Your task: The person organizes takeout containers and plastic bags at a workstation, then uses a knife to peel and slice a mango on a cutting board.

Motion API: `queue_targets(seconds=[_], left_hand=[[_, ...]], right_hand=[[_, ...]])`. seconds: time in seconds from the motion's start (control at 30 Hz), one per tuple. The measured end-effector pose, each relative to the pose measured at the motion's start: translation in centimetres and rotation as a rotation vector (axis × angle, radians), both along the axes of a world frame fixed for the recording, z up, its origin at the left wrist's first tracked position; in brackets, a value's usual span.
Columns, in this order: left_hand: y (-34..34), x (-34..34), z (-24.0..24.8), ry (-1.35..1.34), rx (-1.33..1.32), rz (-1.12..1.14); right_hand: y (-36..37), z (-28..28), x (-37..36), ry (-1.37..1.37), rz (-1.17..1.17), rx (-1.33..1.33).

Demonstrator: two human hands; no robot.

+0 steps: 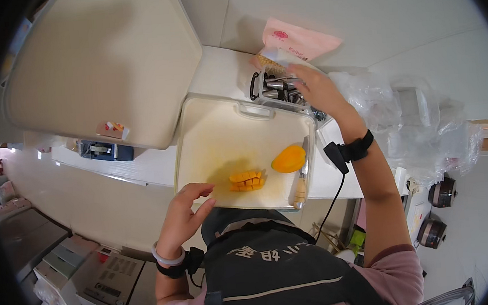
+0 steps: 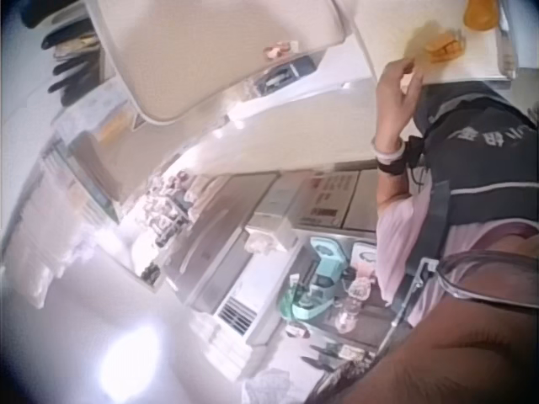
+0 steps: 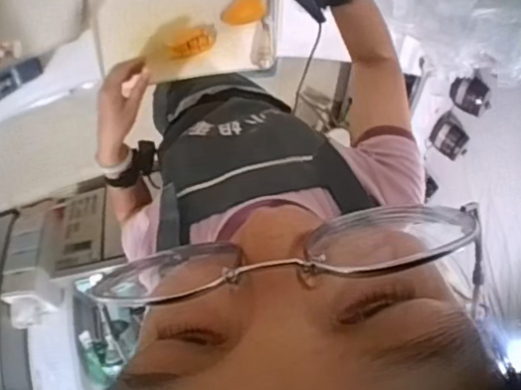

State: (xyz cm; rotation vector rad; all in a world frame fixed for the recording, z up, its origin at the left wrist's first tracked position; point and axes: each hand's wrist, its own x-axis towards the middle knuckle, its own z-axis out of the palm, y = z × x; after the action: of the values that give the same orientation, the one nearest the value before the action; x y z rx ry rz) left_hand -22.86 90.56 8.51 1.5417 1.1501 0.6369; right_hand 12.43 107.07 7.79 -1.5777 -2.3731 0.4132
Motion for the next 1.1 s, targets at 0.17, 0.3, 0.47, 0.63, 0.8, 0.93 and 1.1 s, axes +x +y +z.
queue_targets(seconds=[0.17, 0.3, 0.47, 0.63, 0.8, 0.93, 1.1], left_hand=[[1.2, 0.1, -0.7, -0.032, -0.003, 0.028], [2.3, 0.6, -0.6, -0.006, -0.025, -0.012], [2.5, 1.0, -1.1, -0.043, -0.008, -0.023], [2.0, 1.1, -0.4, -0.011, 0.003, -0.005], [-1.1, 1.2, 0.0, -0.023, 0.005, 0.05], [-4.9, 1.1, 0.7, 0.053, 0.059, 0.128], [-10.2, 0.4, 5.1, 0.573, 0.403, -0.023]], right_hand=[[1.8, 0.0, 0.3, -0.134, -0.063, -0.016], [2.4, -1.3, -1.3, -0.076, -0.076, -0.207], [3.0, -2.8, -3.3, -0.231, 0.188, -0.218], [3.5, -3.0, -2.6, -0.379, 0.278, -0.154], [0.7, -0.3, -0.1, 0.066, 0.127, -0.046], [-2.7, 3.4, 1.2, 0.335, 0.013, -0.123], [-10.1, 7.4, 1.0, 0.446, 0.037, -0.133]])
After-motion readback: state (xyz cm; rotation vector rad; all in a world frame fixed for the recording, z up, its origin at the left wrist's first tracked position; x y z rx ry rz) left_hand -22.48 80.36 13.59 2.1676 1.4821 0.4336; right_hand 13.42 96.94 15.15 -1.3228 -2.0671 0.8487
